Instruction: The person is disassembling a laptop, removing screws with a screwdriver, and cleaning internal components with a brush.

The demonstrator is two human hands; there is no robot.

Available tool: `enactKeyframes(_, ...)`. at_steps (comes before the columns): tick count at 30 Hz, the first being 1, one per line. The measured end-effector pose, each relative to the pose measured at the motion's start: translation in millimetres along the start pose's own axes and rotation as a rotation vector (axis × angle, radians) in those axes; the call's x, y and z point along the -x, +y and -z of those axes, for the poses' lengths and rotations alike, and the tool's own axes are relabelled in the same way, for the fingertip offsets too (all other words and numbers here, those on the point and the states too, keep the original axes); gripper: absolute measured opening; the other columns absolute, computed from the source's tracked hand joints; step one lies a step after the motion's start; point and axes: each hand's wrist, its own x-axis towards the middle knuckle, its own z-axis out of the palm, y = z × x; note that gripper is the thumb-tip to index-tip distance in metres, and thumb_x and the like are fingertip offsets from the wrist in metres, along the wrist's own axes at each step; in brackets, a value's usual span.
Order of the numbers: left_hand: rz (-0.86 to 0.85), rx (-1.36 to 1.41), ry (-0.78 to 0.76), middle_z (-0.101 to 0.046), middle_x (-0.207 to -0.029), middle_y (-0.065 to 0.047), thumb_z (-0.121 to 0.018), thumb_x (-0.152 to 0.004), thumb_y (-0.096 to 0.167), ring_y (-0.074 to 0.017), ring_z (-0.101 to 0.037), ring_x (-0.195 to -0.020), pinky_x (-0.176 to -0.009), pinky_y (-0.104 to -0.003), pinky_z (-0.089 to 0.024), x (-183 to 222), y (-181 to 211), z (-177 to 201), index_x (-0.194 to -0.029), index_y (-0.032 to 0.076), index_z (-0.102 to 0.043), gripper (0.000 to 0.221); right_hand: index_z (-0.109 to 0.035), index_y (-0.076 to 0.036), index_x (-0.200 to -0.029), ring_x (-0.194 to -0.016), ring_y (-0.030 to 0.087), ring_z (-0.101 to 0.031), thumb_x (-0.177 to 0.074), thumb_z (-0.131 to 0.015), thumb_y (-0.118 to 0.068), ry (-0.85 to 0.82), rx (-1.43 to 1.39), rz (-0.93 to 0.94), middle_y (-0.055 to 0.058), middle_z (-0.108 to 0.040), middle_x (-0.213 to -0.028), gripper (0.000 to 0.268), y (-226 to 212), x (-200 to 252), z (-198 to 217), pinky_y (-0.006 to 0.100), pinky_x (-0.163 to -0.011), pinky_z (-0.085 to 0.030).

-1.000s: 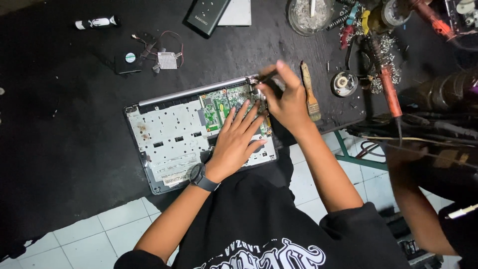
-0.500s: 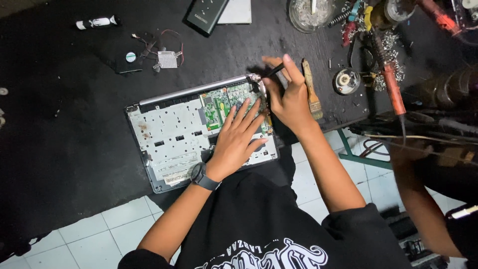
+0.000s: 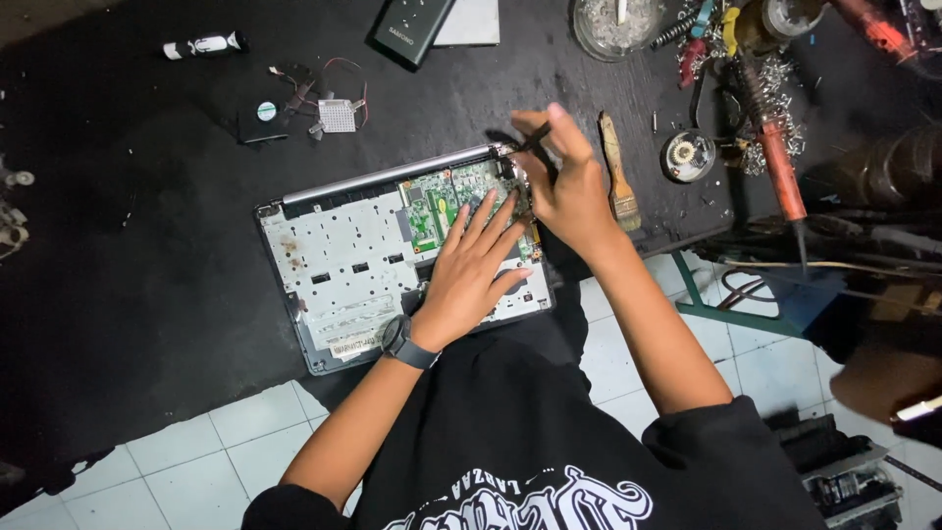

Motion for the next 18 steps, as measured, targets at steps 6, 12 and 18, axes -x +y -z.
enactKeyframes(6,0.000,-0.002,0.010,-0.041,-0.160,-0.022,-0.064,-0.103,0.037,-0.0354,-0.021,-0.156,-0.129,-0.052,-0.003,0.1,2.4,2.0,-0.141,-0.001,-0.058,0.054,-0.051,-0.001,-0.141,-0.090,0.042,-0.075,-0.096,-0.068,0.012,-0.011,0.003,0.001,0.017,-0.077,-0.102,0.050,4.2,5.5,-7.8,0.048,-0.067,-0.062)
enactKeyframes(12,-0.008,-0.001,0.021,-0.038,-0.163,-0.019,-0.063,-0.103,0.037,-0.0336,-0.019,-0.157,-0.129,-0.051,-0.003,1.4,-2.2,-1.0,-0.147,0.003,-0.054,0.057,-0.033,-0.004,-0.153,-0.091,0.043,-0.075,-0.096,-0.065,0.019,0.021,-0.012,-0.007,0.024,-0.075,-0.106,0.070,21.8,18.7,-7.2,0.050,-0.074,-0.066)
enactKeyframes(18,-0.006,0.006,0.012,-0.036,-0.164,-0.018,-0.062,-0.103,0.039,-0.0324,-0.017,-0.158,-0.130,-0.052,-0.002,1.6,-2.6,-1.4,-0.148,0.004,-0.053,0.057,-0.019,0.000,-0.153,-0.105,0.048,-0.072,-0.100,-0.053,0.024,-0.067,-0.096,0.040,0.026,-0.069,-0.119,0.067,-7.1,-2.7,5.0,0.064,-0.095,-0.058)
